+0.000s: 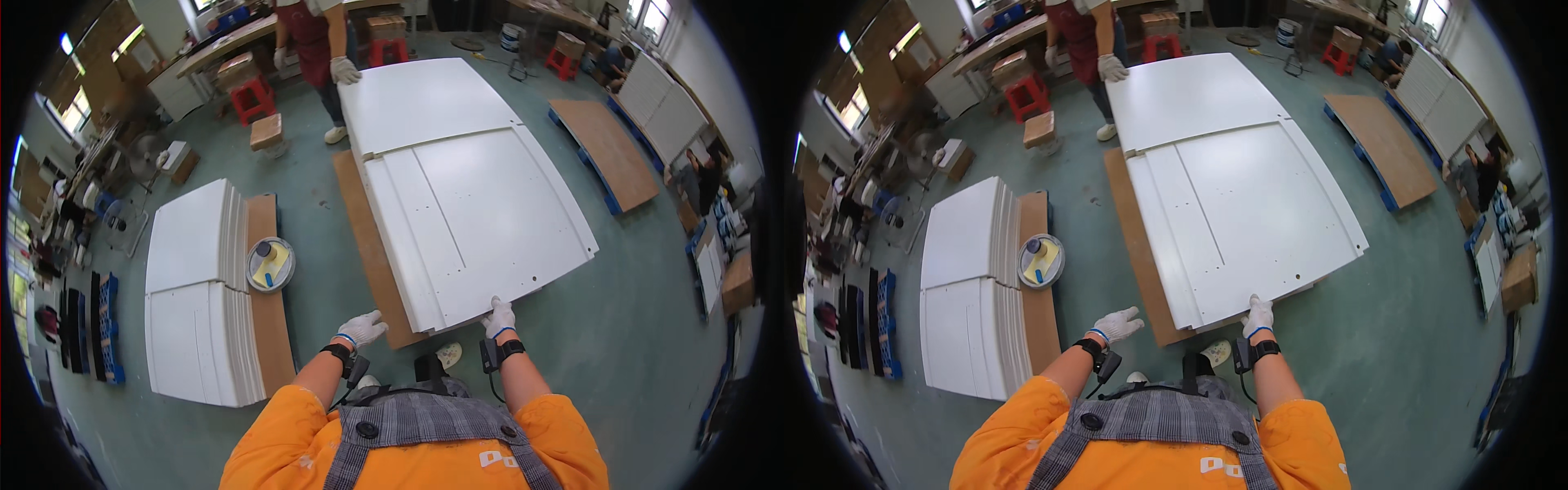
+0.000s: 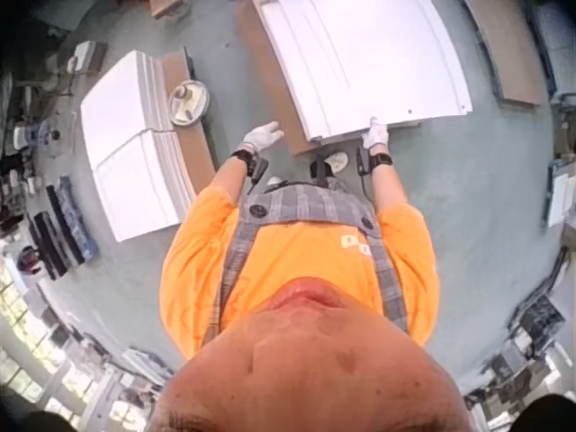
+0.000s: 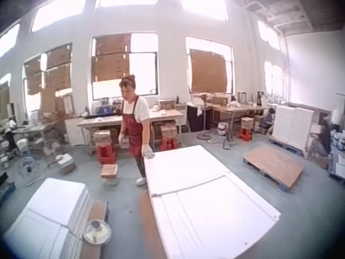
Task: Handling and stacking white furniture panels in a workshop environment.
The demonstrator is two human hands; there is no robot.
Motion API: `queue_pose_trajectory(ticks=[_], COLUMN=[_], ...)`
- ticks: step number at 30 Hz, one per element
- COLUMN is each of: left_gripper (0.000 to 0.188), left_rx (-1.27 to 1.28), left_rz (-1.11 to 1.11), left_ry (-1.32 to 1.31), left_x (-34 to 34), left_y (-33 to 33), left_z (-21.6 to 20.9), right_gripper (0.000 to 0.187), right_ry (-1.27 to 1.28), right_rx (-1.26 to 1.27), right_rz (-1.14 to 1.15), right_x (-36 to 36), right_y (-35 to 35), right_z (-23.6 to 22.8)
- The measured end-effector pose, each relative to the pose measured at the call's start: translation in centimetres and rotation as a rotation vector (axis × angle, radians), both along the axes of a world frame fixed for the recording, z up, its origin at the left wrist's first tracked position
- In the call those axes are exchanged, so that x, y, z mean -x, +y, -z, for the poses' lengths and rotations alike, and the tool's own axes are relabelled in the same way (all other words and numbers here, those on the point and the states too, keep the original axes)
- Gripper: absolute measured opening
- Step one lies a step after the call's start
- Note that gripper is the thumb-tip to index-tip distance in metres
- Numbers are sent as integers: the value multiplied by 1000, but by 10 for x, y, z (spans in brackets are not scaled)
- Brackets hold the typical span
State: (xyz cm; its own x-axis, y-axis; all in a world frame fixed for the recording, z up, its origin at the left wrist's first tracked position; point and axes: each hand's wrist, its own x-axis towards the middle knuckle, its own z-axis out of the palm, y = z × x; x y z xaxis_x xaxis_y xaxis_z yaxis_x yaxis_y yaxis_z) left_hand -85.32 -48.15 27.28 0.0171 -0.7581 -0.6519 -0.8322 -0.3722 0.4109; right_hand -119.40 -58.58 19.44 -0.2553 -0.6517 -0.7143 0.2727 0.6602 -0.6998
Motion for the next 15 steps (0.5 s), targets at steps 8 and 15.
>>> queue_pose_trajectory(ticks=[8, 15], left_gripper=[48, 49], left_rx=[-90, -14], left_rz=[-740, -1401], left_ry=[-206, -306], left_x=[-183, -154], left_y=[285, 550], left_z=[40, 59], right_gripper=[52, 32], right_ry=[125, 118], right_rx=[-363, -400], right_rz=[-330, -1093], right_x=[-5, -164], right_y=[62, 107], right_z=[96, 26])
